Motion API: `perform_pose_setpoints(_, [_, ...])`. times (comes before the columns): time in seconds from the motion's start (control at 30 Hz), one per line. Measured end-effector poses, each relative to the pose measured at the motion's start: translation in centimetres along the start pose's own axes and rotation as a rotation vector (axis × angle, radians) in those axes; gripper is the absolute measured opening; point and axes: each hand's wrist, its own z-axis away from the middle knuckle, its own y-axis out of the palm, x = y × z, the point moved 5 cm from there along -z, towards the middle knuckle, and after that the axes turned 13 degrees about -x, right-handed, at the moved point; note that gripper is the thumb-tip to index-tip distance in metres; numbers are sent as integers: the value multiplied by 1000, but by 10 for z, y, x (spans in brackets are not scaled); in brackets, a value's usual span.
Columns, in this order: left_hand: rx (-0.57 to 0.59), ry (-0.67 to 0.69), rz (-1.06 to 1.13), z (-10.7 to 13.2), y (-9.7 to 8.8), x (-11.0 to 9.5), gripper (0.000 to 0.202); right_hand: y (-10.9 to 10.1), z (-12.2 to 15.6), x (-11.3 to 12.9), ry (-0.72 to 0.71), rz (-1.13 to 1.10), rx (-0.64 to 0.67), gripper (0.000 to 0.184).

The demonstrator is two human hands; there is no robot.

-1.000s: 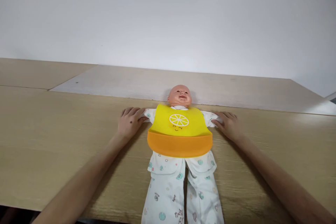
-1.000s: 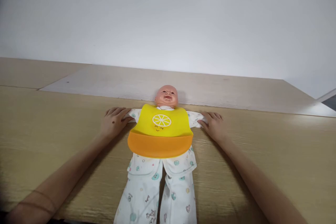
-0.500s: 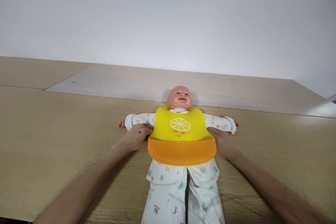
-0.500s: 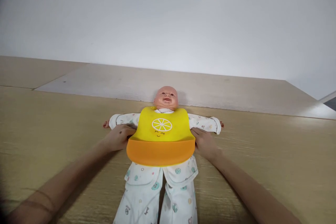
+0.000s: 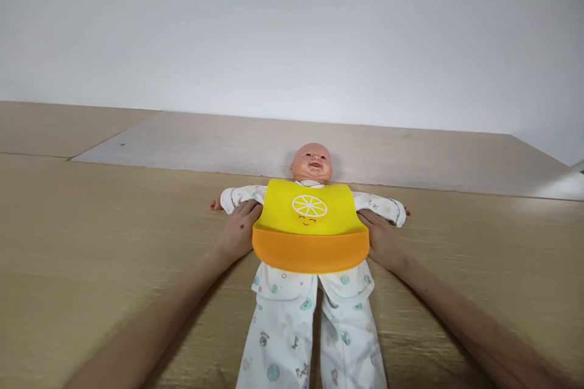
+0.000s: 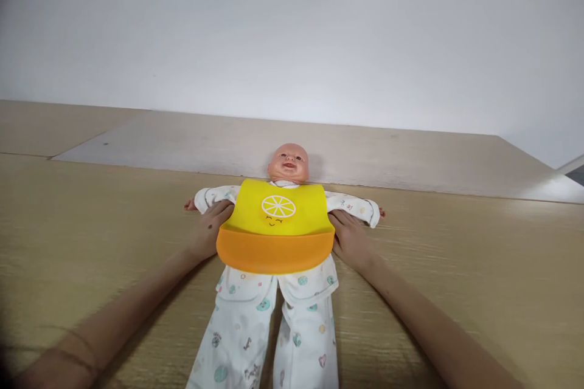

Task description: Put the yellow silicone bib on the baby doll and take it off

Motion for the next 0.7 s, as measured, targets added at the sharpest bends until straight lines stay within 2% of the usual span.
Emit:
perform_pose_setpoints(0.13, [-18, -57, -90, -2, 0, 7, 15, 2, -5, -5, 9, 35, -4, 22])
perform_pose_setpoints(0.27, [-31, -66, -14, 2, -4, 4, 13, 1, -3, -3, -15, 31, -28, 24])
perform_pose_setpoints(0.4, [-179, -68, 63, 8, -12, -2, 13, -6, 2, 1, -56, 62, -144, 22])
perform_pose_setpoints(0.5, [-257, -121, 70, 10, -15, -3, 30, -12, 6, 3, -55, 93, -212, 18])
perform_pose_setpoints(0.53, [-271, -119, 72, 10, -15, -4, 37, -14, 7, 4, -57, 88, -231, 21])
perform_pose_setpoints(0.6, [-296, -55, 74, 11, -16, -7, 45, -19, 8, 10, -109, 71, -260, 35])
perform_pose_setpoints(0.7, [-334, 92, 82, 16, -16, -12, 36, -24, 9, 21, -236, 64, -260, 43])
